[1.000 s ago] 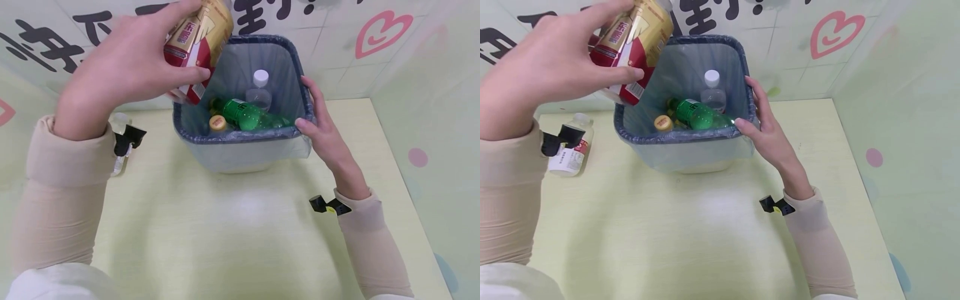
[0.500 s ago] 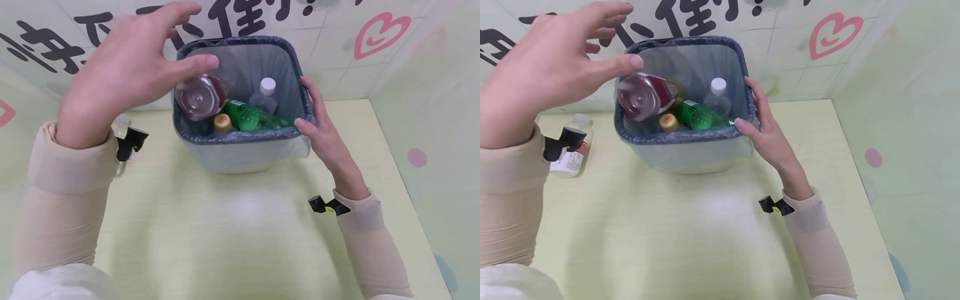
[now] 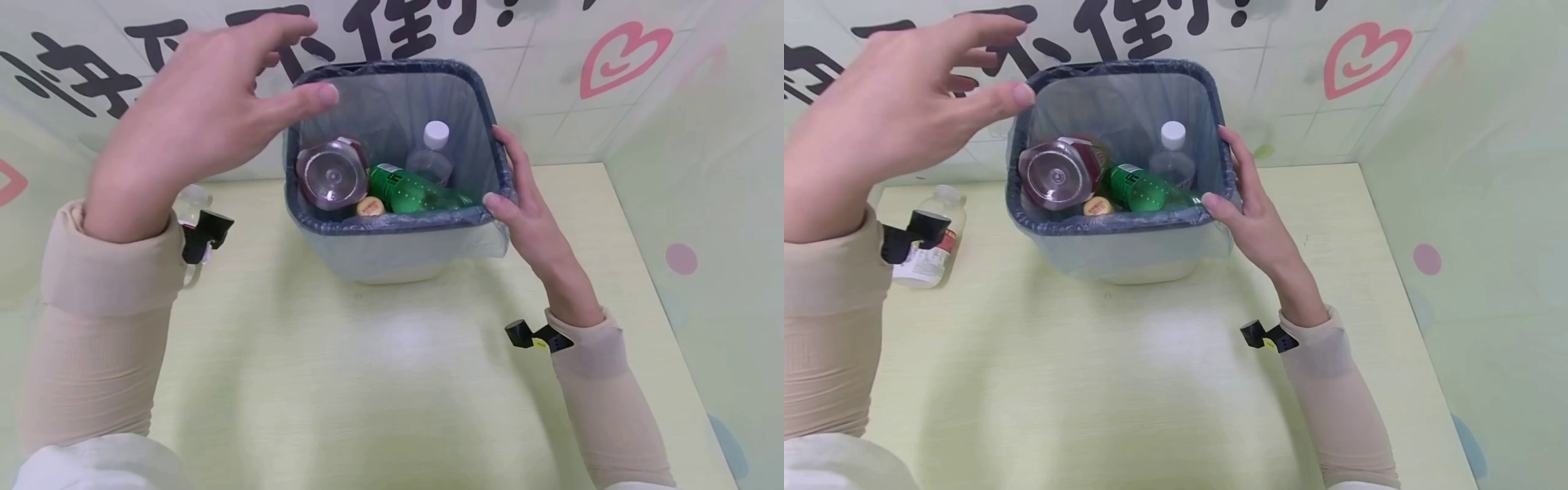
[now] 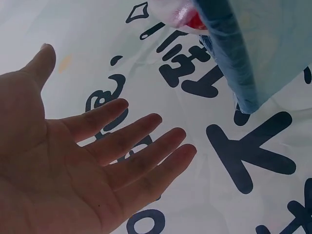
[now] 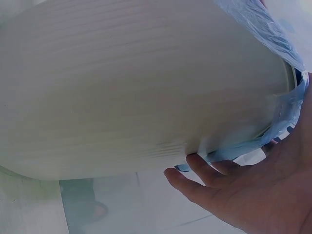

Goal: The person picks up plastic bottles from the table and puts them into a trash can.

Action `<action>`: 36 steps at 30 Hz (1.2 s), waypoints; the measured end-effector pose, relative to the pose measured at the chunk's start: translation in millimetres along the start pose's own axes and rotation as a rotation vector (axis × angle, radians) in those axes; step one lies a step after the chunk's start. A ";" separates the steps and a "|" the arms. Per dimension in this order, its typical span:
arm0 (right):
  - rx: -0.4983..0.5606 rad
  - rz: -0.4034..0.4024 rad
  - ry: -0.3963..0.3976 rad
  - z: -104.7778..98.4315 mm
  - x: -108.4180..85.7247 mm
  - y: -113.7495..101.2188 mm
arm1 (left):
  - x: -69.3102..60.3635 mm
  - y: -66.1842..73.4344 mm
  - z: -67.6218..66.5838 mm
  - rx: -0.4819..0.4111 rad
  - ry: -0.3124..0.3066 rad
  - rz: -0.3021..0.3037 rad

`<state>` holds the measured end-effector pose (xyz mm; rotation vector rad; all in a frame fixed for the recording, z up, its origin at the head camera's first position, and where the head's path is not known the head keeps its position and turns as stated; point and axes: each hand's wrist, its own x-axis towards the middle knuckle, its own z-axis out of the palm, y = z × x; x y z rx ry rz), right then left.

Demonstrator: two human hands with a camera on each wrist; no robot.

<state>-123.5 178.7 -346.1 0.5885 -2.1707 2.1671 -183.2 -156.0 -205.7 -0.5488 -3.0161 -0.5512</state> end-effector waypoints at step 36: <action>0.048 0.002 -0.004 2.4 -1.4 -3.6 | -52.6 -65.0 -10.7 -0.029 -0.144 -0.261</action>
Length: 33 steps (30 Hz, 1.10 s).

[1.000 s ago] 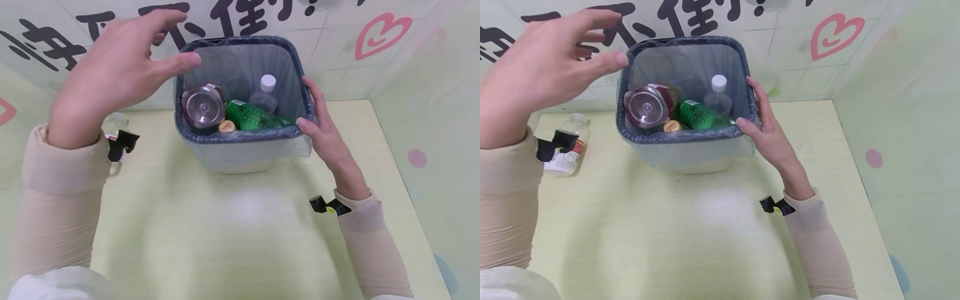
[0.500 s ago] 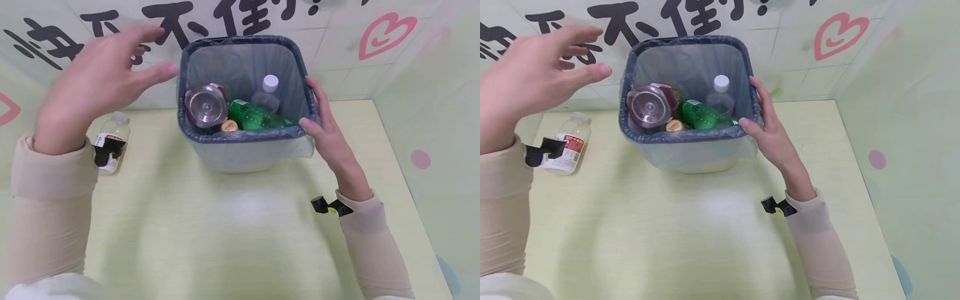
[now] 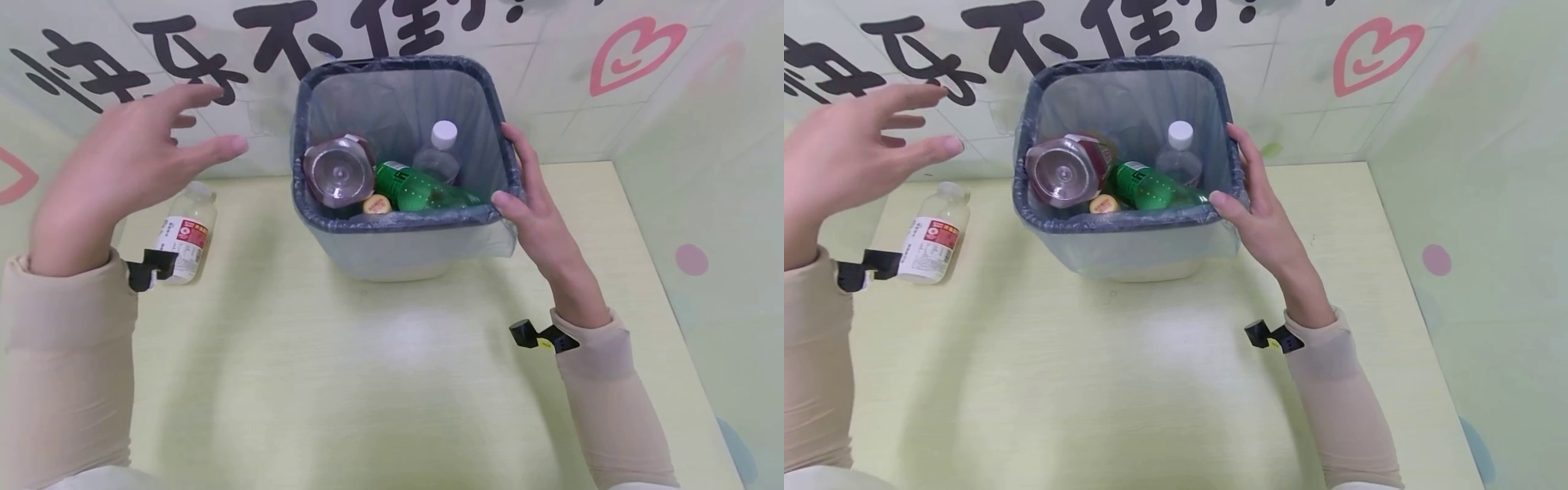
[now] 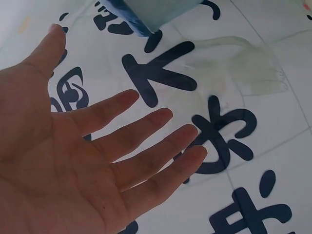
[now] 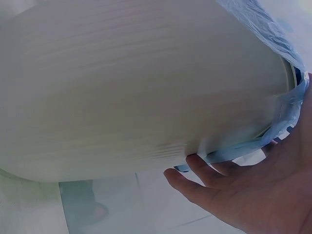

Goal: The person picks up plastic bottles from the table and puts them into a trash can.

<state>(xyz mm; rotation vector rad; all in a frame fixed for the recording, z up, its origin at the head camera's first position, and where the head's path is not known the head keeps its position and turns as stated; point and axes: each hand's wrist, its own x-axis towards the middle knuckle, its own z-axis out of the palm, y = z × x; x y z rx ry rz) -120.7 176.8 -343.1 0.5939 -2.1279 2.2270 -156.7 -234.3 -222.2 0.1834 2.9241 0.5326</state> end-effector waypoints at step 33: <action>-0.018 -0.009 0.004 0.4 0.2 -0.2 | -27.9 -81.9 39.7 0.023 0.145 -0.229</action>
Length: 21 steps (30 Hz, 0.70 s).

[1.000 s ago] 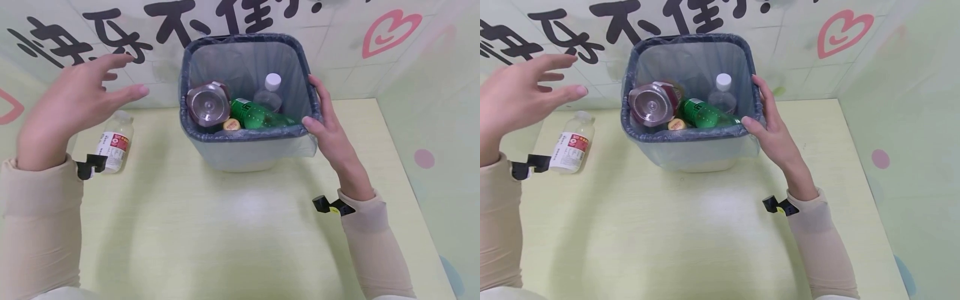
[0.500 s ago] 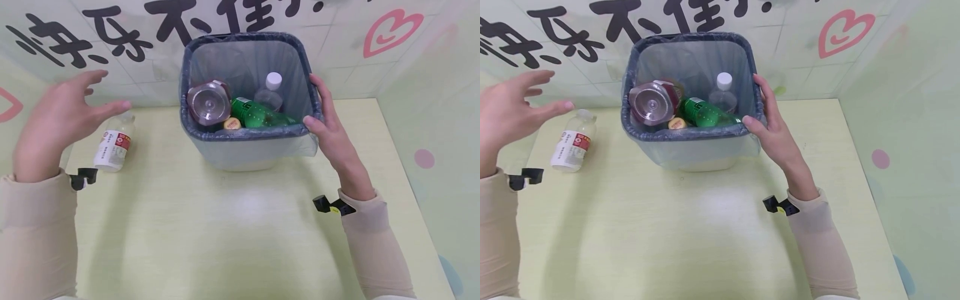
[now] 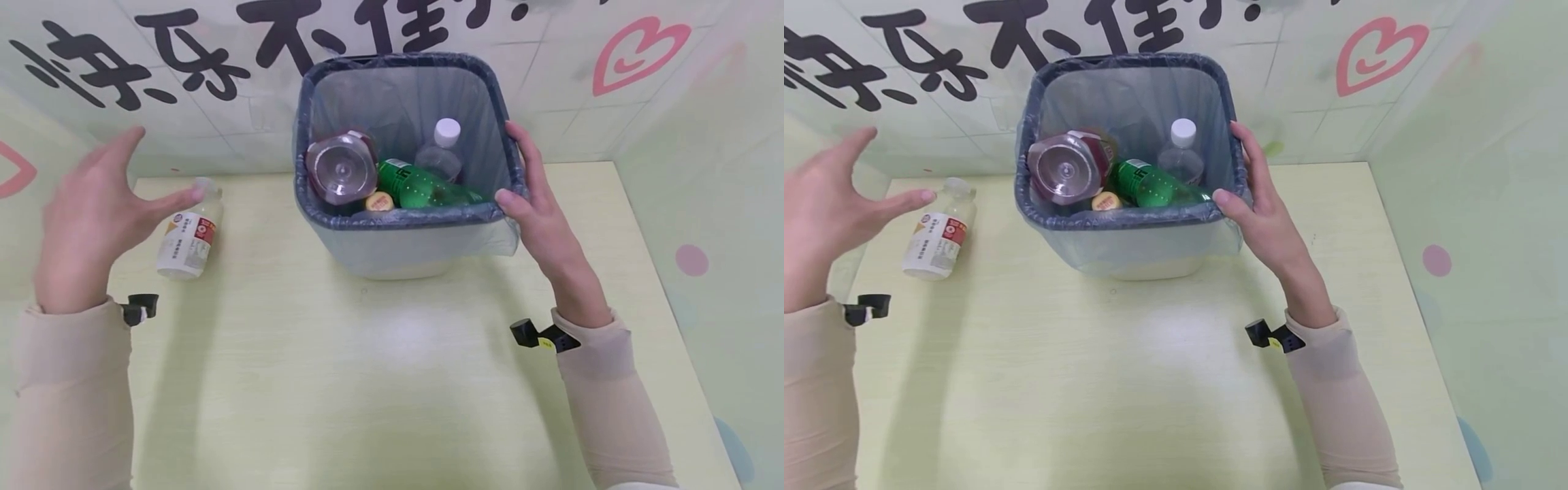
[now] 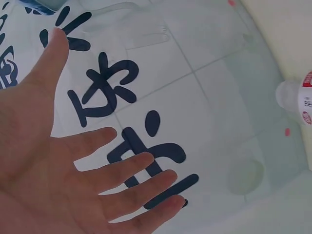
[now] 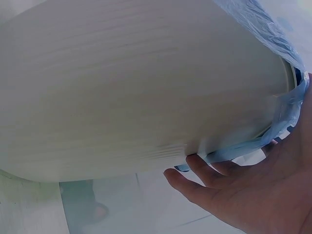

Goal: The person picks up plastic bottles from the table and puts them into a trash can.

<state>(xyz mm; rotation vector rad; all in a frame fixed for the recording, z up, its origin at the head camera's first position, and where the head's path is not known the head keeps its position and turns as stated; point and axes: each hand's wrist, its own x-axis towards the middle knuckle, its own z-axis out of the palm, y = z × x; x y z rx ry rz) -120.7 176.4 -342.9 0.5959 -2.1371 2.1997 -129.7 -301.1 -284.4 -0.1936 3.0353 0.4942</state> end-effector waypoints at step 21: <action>0.016 -0.011 -0.002 0.6 0.4 0.3 | 3.9 -42.8 38.1 0.027 -0.028 -0.080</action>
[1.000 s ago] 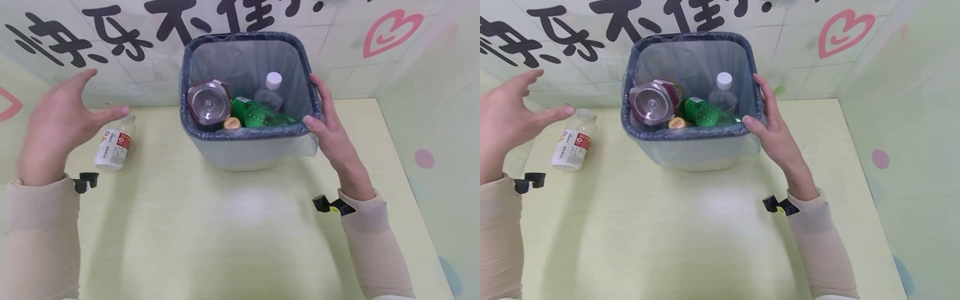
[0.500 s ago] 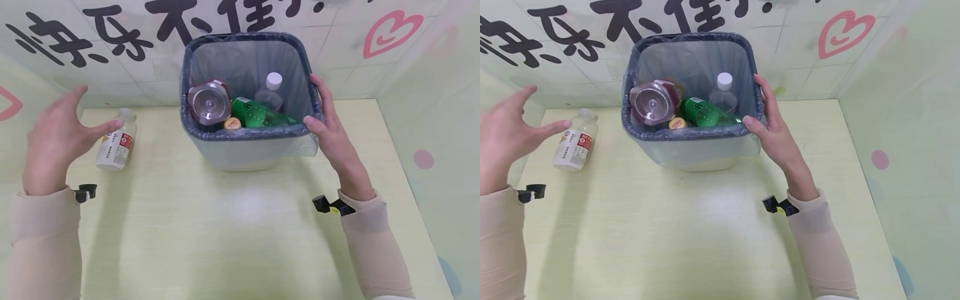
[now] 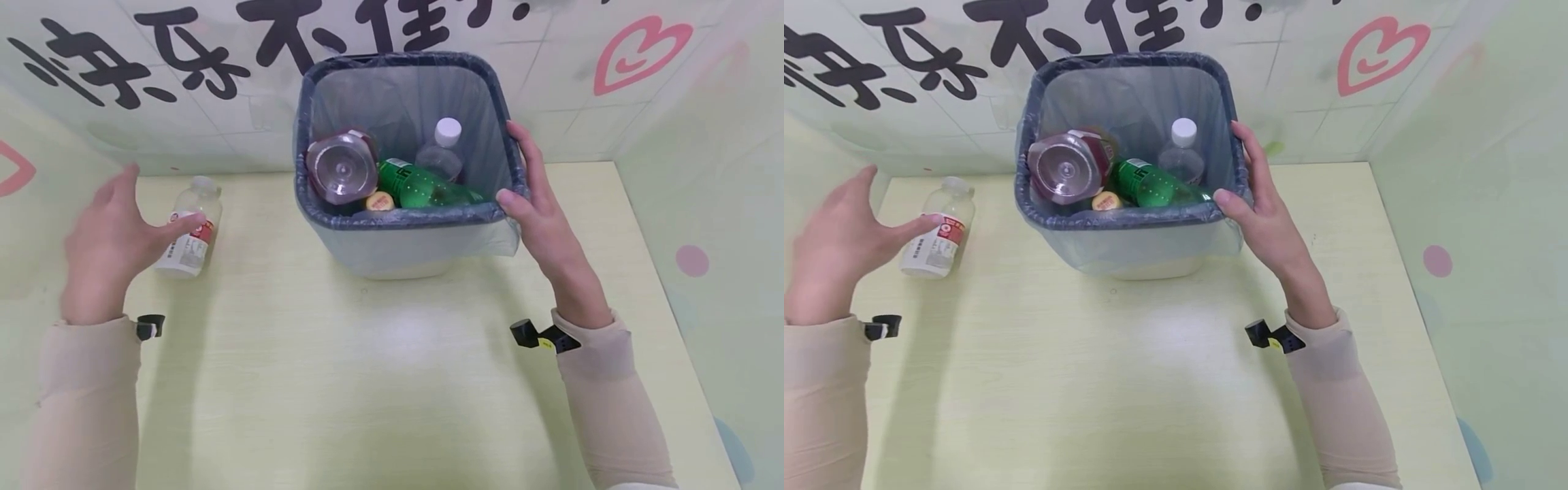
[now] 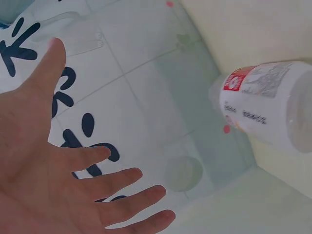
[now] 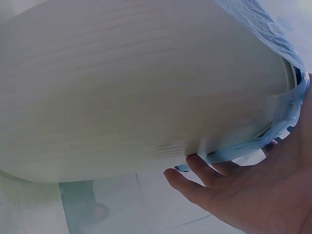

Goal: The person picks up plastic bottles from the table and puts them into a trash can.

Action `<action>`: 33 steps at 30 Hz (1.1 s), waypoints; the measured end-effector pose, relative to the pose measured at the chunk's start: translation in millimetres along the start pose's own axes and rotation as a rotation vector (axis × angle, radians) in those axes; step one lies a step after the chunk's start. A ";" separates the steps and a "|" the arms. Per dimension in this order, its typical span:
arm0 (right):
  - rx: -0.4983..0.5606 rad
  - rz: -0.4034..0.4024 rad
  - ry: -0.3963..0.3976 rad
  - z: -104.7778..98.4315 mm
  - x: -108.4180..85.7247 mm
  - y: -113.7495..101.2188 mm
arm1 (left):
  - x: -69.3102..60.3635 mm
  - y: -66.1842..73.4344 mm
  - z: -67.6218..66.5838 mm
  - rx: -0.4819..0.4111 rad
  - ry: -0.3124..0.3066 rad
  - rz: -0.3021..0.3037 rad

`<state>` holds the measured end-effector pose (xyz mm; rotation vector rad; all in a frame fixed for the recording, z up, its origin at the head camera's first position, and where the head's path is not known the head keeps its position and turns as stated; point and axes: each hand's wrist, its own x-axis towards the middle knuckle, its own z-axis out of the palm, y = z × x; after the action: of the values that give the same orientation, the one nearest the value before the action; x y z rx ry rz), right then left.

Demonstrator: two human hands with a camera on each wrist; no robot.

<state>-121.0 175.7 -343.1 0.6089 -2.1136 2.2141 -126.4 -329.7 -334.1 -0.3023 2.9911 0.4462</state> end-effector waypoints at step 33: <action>0.012 -0.003 0.003 0.7 -1.1 -2.3 | 30.9 -42.3 36.8 -0.048 -0.168 -0.066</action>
<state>-119.2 175.5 -341.2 0.6084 -2.0975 2.2267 -145.0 -363.9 -384.9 -0.3488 2.8022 0.5101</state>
